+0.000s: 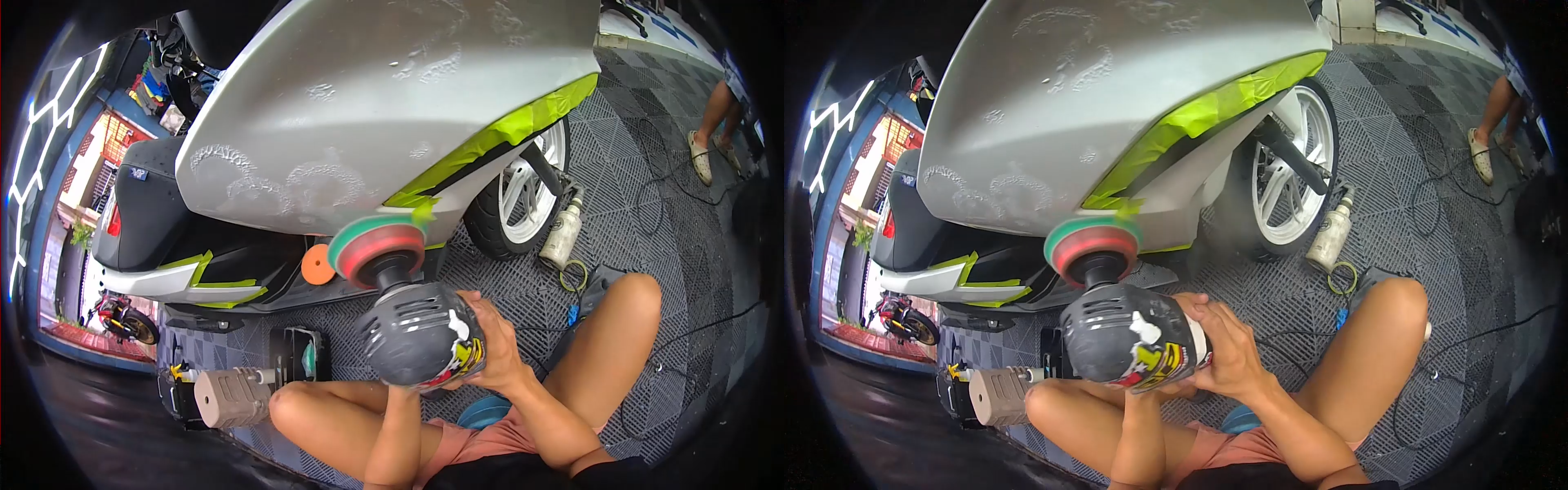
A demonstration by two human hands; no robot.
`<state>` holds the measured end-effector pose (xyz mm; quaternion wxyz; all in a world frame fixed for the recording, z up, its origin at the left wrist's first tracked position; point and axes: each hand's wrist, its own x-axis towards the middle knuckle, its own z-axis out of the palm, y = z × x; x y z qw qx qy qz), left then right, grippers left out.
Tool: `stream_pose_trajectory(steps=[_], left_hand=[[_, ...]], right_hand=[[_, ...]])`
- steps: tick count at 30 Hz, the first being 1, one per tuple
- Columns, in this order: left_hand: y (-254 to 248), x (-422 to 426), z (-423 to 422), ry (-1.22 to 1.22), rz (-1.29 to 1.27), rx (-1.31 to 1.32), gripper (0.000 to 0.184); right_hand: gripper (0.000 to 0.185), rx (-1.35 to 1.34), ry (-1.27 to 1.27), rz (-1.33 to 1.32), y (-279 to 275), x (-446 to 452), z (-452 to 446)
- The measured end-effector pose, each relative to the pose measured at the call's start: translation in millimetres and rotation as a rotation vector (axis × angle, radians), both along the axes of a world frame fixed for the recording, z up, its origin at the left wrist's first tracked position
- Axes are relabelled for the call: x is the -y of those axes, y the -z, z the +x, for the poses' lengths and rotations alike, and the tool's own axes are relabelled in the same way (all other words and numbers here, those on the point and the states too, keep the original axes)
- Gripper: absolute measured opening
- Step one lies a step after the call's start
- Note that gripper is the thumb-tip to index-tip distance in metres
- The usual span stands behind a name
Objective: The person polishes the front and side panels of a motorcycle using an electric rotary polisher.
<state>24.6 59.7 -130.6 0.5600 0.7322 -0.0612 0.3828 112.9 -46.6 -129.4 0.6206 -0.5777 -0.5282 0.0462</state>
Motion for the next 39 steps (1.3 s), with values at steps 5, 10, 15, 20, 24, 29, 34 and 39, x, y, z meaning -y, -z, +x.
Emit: stream_pose_trajectory(steps=[5, 10, 15, 20, 24, 29, 34, 39], left_hand=[[-1.7, 6.9, -7.0, 0.005, -0.167, -0.129, 0.064], [1.1, 5.8, -10.6, -0.015, -0.141, -0.159, 0.069], [-0.2, -3.0, 0.7, 0.003, 0.075, -0.121, 0.066], [2.0, 14.5, 2.8, -0.050, -0.065, -0.214, 0.071], [9.8, 17.6, 6.5, -0.017, -0.125, -0.222, 0.069], [3.4, 31.2, 10.6, -0.076, -0.196, -0.355, 0.070], [33.4, 33.6, -0.7, -0.120, -0.179, -0.406, 0.097], [8.7, 33.6, 13.2, -0.039, -0.039, -0.378, 0.098]], right_hand=[[0.079, 0.020, 0.033, -0.004, 15.0, 0.7, 2.1], [0.071, -0.026, 0.038, 0.010, 11.1, 0.5, 0.0], [0.083, -0.055, -0.007, -0.003, 11.2, 0.7, 3.0], [0.068, -0.085, 0.007, 0.024, 28.7, 5.1, 12.3], [0.067, -0.128, 0.027, 0.001, 18.2, 10.4, 11.1], [0.068, -0.224, 0.000, -0.093, 36.3, 21.3, 16.2], [0.066, -0.215, 0.040, -0.059, 31.4, 26.5, 17.7], [0.064, -0.305, -0.030, -0.080, 31.1, 25.7, 25.8]])
